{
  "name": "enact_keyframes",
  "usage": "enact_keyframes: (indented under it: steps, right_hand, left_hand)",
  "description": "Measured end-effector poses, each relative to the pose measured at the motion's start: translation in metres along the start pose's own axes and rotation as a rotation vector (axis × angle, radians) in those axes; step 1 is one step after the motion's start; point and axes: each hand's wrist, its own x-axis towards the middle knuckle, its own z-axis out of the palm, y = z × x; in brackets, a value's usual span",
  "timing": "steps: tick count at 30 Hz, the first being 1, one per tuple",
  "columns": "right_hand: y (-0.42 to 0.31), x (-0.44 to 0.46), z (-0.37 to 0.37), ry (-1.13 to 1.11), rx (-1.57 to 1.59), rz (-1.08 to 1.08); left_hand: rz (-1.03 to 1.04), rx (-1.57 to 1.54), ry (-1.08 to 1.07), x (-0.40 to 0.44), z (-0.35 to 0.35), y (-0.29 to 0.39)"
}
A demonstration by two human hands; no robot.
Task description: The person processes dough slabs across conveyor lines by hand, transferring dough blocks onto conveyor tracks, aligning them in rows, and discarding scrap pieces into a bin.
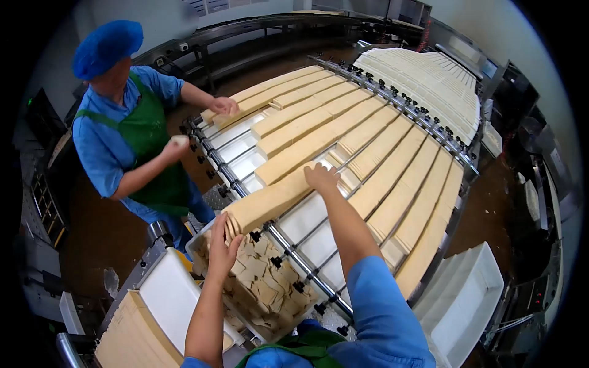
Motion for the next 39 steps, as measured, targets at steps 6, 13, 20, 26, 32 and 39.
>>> enact_keyframes:
  steps: [6,13,20,26,32,39]
  right_hand:
    - [0.019,0.057,-0.007,-0.058,0.020,0.030]
    - [0.017,0.052,-0.010,0.115,0.034,0.154]
    - [0.009,0.010,0.017,0.229,0.025,-0.023]
    - [0.017,-0.044,0.074,0.456,0.191,-0.652]
    - [-0.057,-0.199,0.081,0.090,0.379,-1.180]
    - [-0.167,-0.346,0.121,-0.361,0.380,-1.648]
  left_hand:
    - [-0.080,-0.082,-0.208,0.017,0.029,-0.010]
    - [-0.199,-0.316,-0.260,0.044,0.085,-0.008]
    - [-0.341,-0.259,-0.068,0.034,0.103,0.017]
    - [-0.259,0.181,0.246,-0.066,0.040,0.035]
    - [-0.432,0.062,0.497,-0.192,-0.041,0.019]
    - [-0.976,0.644,0.882,-0.329,-0.142,-0.029]
